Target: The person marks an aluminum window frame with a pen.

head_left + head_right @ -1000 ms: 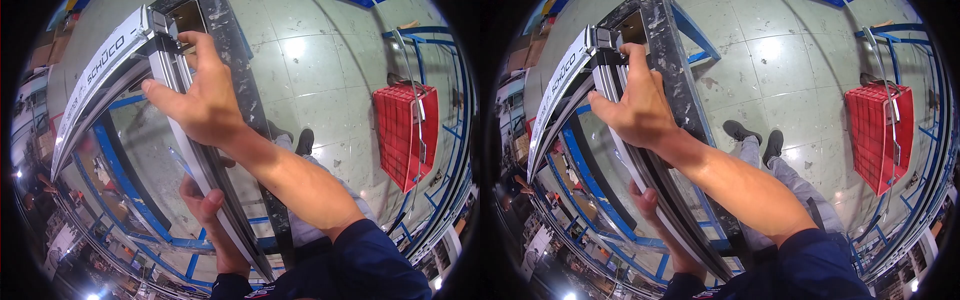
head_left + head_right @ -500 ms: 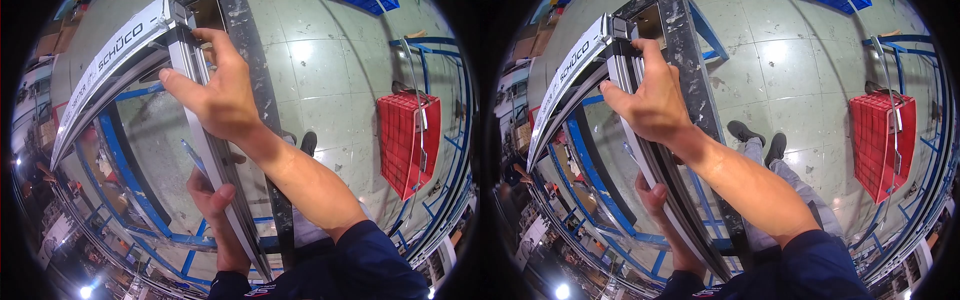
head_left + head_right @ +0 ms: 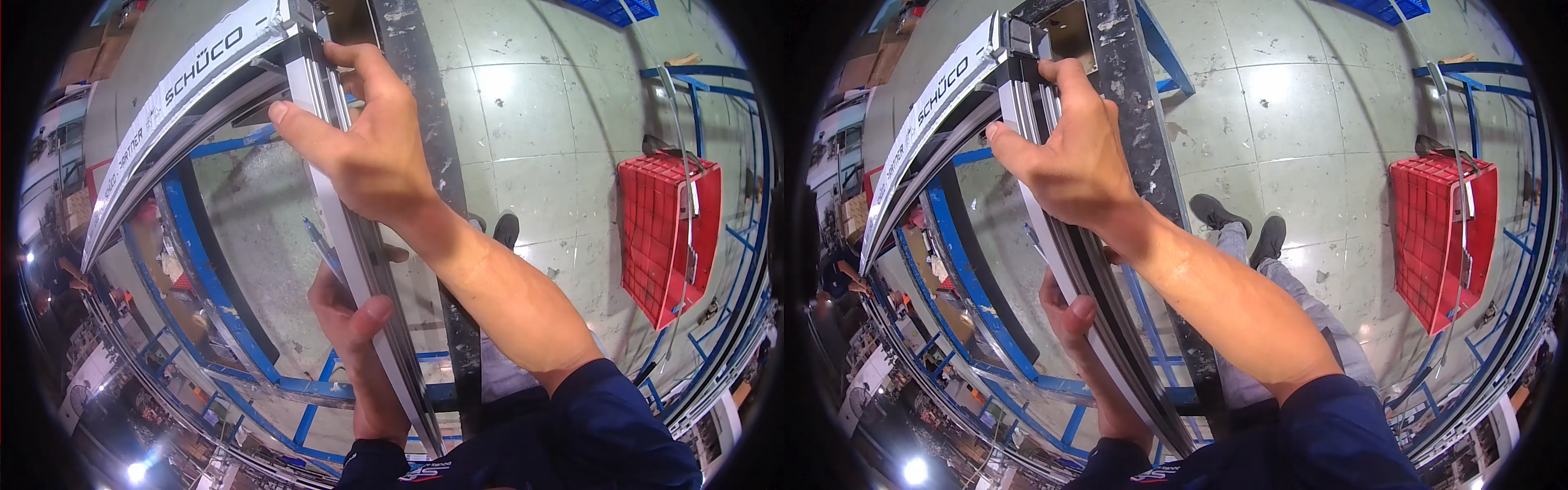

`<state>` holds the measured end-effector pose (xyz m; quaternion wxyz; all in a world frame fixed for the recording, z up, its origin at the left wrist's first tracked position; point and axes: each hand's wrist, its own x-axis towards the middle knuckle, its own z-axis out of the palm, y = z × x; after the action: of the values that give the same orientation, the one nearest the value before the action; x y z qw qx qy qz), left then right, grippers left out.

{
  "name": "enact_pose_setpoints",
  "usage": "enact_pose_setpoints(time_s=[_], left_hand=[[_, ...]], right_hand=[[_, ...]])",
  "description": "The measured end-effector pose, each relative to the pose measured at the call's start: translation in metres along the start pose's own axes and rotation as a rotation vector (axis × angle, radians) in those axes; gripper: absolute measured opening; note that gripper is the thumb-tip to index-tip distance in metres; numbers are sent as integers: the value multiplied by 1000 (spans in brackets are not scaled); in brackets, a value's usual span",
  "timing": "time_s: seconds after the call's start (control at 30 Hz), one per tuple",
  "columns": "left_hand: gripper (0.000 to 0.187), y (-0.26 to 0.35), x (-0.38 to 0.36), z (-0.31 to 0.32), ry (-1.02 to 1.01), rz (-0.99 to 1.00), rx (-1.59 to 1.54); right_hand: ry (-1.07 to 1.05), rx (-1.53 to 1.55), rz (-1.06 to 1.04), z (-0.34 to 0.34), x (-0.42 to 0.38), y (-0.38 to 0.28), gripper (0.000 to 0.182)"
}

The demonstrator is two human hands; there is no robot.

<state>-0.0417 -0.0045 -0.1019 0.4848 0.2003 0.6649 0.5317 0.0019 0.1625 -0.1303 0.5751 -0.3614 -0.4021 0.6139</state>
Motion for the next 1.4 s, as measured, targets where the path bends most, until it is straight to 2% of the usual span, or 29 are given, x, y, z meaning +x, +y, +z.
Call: enact_pose_setpoints(time_s=[0.27,0.33,0.37,0.43,0.5,0.63,0.87,0.97,1.07,1.17,1.4], left_hand=[[87,0,-1,1,5,59,-18],[89,-8,0,-7,0,23,-44],[89,-11,1,-9,-7,4,-58],[92,-12,5,-10,14,88,-11],[92,-20,9,-8,65,117,-71],[87,-18,9,-8,186,73,-145],[73,-21,11,-10,194,111,-160],[70,-19,11,-10,188,117,-158],[68,-19,11,-10,187,114,-155],[67,-19,11,-11,202,92,-155],[66,-17,11,-11,211,60,-158]], right_hand=[[-6,-91,26,-4,0,-2,58],[10,-59,-22,0,0,1,58],[-26,-54,18,-1,-1,0,59],[-94,-47,95,-5,-1,-5,62],[-100,-69,46,-4,0,1,61],[-83,-91,-10,-4,0,4,62],[-9,-62,13,1,-1,4,54],[-86,-97,-25,-3,1,8,65],[-92,-93,-21,-3,0,6,64],[-19,0,4,2,-1,2,50],[-28,-1,10,2,-1,0,51]])
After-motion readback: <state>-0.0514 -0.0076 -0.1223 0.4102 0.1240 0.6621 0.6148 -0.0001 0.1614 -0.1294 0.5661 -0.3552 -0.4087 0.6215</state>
